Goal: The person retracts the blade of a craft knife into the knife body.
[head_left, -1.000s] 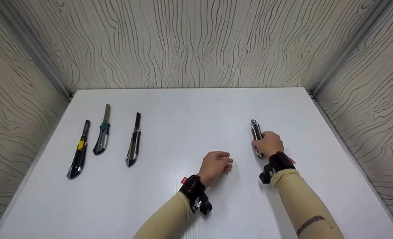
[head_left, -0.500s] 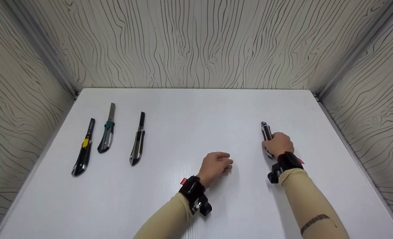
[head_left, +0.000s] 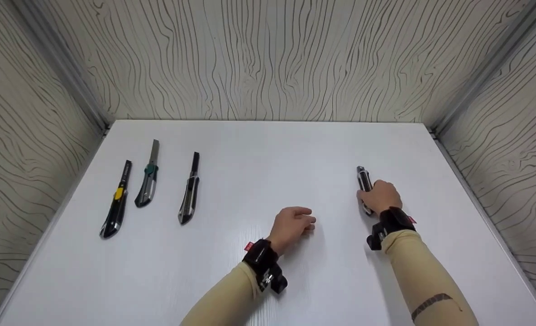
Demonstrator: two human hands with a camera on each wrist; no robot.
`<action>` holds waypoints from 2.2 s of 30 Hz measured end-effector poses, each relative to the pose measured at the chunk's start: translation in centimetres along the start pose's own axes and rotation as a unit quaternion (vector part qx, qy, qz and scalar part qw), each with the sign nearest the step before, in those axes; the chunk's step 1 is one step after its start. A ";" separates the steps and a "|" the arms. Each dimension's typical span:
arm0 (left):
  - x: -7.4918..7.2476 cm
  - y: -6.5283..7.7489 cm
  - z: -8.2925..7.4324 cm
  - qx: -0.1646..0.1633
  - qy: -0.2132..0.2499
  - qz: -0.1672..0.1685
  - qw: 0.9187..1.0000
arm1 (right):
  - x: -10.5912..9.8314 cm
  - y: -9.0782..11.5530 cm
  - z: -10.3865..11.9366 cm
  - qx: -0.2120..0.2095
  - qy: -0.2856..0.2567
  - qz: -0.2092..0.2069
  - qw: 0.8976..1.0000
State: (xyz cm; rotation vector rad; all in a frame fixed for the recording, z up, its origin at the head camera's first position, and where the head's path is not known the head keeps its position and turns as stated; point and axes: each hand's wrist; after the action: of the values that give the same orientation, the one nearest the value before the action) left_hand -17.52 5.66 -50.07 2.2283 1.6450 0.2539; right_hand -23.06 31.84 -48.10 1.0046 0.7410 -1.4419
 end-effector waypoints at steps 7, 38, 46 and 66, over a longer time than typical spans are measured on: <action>-2.3 -0.3 -0.5 0.000 -0.020 -0.024 1.000 | 0.3 -0.3 1.9 -0.038 0.021 -0.031 0.999; -22.3 1.8 -1.6 -0.007 -0.308 -0.313 0.898 | 8.0 1.1 18.3 -0.199 -0.066 0.101 0.973; -23.6 2.8 -0.8 -0.084 -0.364 -0.315 0.872 | 9.9 2.1 22.0 -0.236 -0.078 0.125 0.961; -22.6 1.3 0.8 -0.102 -0.463 -0.311 0.824 | 11.0 2.5 22.6 -0.273 -0.112 0.132 0.946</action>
State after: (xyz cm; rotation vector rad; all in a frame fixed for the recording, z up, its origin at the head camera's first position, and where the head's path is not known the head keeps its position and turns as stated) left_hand -23.00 -16.24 -48.81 1.1766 1.5133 -0.6876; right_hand -23.86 6.63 -47.98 0.4786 0.7487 -1.0117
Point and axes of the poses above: each hand's wrist, its own y-axis away from the middle knuckle, its own x-axis out of the palm, z = x × y, and after that the axes turned 8 degrees about -x, right-handed
